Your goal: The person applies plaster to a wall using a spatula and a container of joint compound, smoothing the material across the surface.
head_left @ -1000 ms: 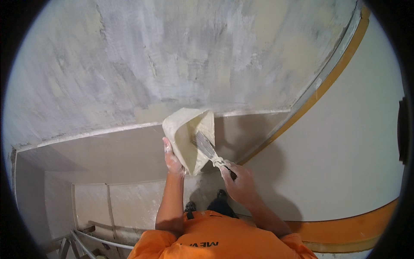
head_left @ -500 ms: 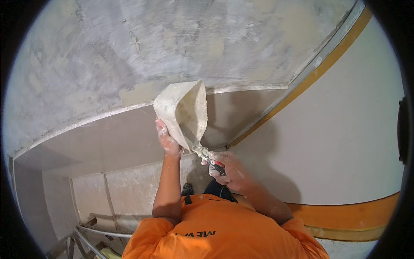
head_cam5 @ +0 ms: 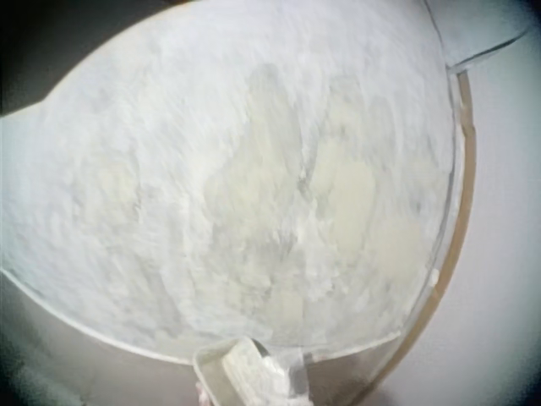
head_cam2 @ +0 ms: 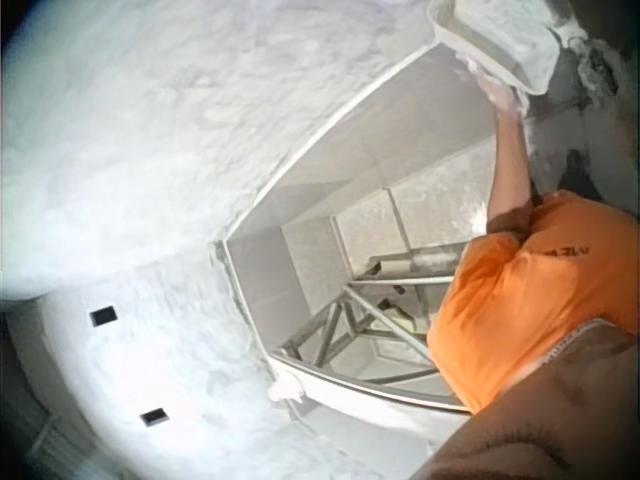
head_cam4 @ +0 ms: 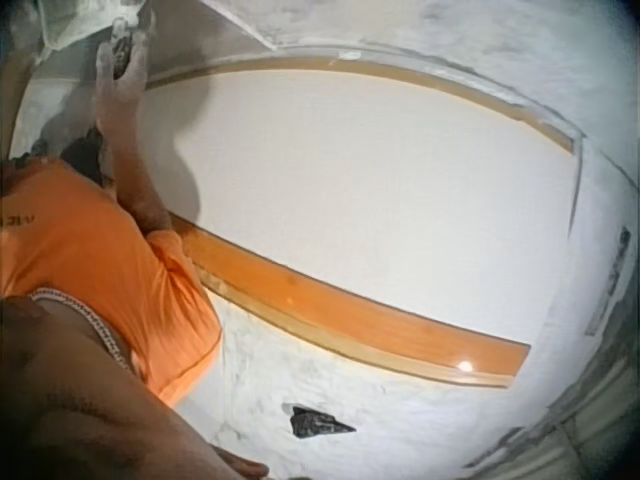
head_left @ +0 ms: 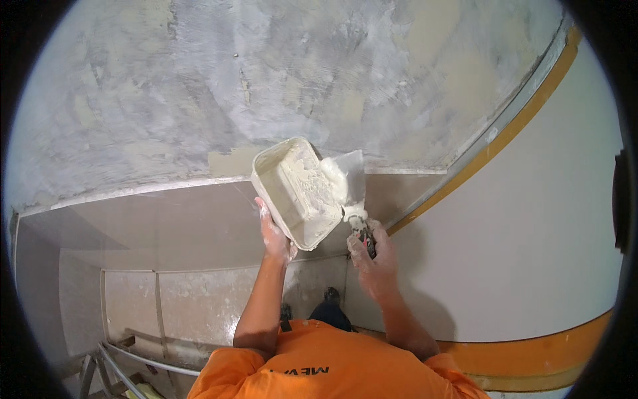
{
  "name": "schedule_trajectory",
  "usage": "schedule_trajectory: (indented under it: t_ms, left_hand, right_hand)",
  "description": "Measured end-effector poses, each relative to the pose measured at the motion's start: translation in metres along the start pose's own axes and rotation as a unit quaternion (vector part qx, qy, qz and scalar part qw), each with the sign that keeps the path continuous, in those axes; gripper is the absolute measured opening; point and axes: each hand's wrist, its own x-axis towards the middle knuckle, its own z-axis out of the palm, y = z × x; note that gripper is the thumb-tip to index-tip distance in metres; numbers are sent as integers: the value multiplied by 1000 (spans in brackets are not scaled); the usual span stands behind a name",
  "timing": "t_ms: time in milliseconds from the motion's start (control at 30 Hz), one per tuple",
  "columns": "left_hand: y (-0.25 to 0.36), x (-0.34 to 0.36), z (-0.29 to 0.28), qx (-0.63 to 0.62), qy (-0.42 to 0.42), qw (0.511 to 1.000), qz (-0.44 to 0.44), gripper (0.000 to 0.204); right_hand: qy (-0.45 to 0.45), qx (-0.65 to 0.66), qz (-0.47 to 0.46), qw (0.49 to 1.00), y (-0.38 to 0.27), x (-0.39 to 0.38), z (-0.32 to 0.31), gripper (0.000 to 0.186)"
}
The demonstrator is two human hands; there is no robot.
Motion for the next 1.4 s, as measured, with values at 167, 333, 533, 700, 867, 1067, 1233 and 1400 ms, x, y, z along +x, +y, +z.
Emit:
schedule_trajectory:
  t_ms: [167,333,533,700,867,1067,1233,1400]
  left_hand:
    - [21,-9,15,-36,28,999,19,79]
    - [35,-10,18,-71,65,995,22,76]
    - [41,-5,9,-75,80,993,52,72]
    - [58,-4,13,-68,111,987,100,68]
    - [62,-1,8,-71,115,980,146,64]
    - [53,4,-16,-47,21,984,168,58]
    - [39,6,-40,-71,-26,985,152,57]
    - [33,0,-45,-45,-3,989,141,71]
  right_hand:
    - [21,-194,-129,972,14,-16,24,38]
    - [-3,-191,-210,959,37,-28,33,37]
    - [-23,-188,-196,962,41,-40,28,40]
    - [-5,-200,-223,954,44,-51,22,39]
    - [2,-191,-164,968,34,-56,8,31]
    - [15,-111,-5,994,28,-63,-9,33]
    - [37,-88,10,995,-17,-53,-27,37]
    - [4,-84,4,996,-41,-51,-43,37]
